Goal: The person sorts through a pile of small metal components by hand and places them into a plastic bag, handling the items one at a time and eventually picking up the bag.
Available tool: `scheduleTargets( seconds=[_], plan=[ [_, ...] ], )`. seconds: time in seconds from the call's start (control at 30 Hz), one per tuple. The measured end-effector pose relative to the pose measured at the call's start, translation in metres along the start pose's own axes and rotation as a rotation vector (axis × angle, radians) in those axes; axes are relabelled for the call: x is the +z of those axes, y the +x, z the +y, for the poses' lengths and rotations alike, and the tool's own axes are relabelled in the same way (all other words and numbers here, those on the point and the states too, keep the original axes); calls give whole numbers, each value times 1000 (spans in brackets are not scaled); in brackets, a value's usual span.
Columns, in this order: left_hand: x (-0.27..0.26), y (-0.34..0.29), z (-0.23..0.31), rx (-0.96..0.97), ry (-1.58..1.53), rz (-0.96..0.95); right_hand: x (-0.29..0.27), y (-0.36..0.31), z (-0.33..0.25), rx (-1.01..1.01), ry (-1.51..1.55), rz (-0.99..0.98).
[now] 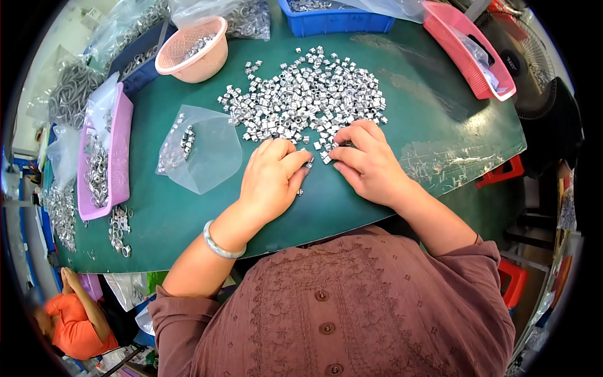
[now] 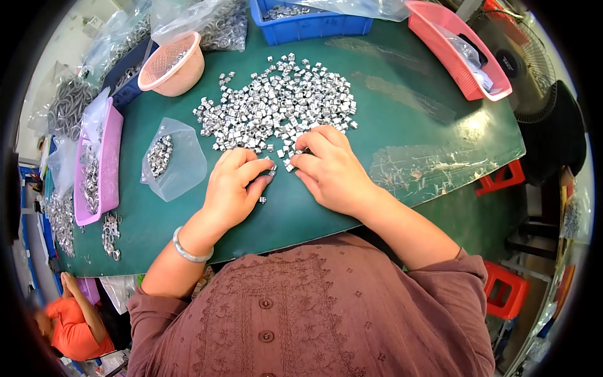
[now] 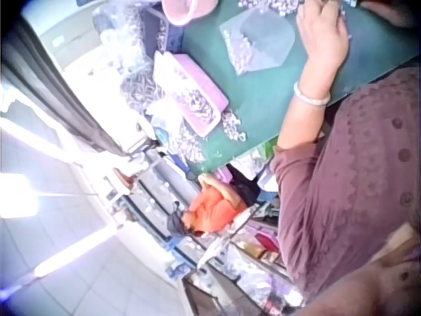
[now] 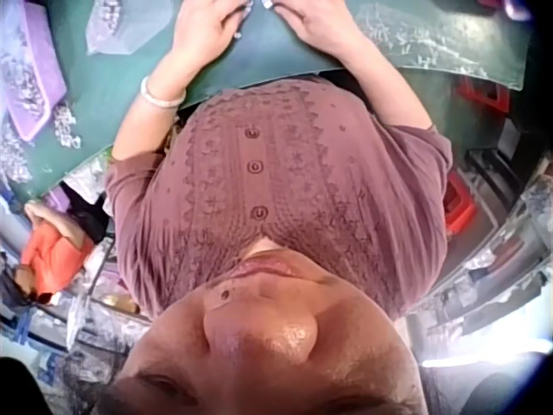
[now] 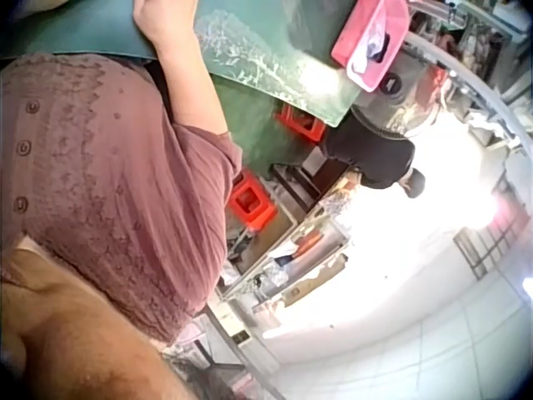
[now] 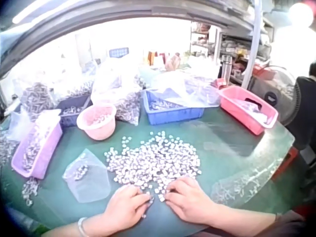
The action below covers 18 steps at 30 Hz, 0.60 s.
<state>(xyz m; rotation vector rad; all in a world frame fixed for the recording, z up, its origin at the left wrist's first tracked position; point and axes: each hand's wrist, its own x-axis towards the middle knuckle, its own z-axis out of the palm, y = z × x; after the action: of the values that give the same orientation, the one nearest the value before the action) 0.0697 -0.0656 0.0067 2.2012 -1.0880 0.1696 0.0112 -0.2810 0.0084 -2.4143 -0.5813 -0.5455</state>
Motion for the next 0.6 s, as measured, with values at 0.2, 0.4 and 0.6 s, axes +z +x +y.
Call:
scheduleTargets(
  seconds=[0.2,0.4,0.6],
  plan=[
    [-4,-5,-3,8,-74,-8,-3,-5,-1,-49,-43,-31],
    [-6,-3,-2,-11,-118,22,0,-5,0,19,-37,-2],
    [-7,-4,-2,-10,-111,1,5,-1,-5,23,-53,10]
  ],
)
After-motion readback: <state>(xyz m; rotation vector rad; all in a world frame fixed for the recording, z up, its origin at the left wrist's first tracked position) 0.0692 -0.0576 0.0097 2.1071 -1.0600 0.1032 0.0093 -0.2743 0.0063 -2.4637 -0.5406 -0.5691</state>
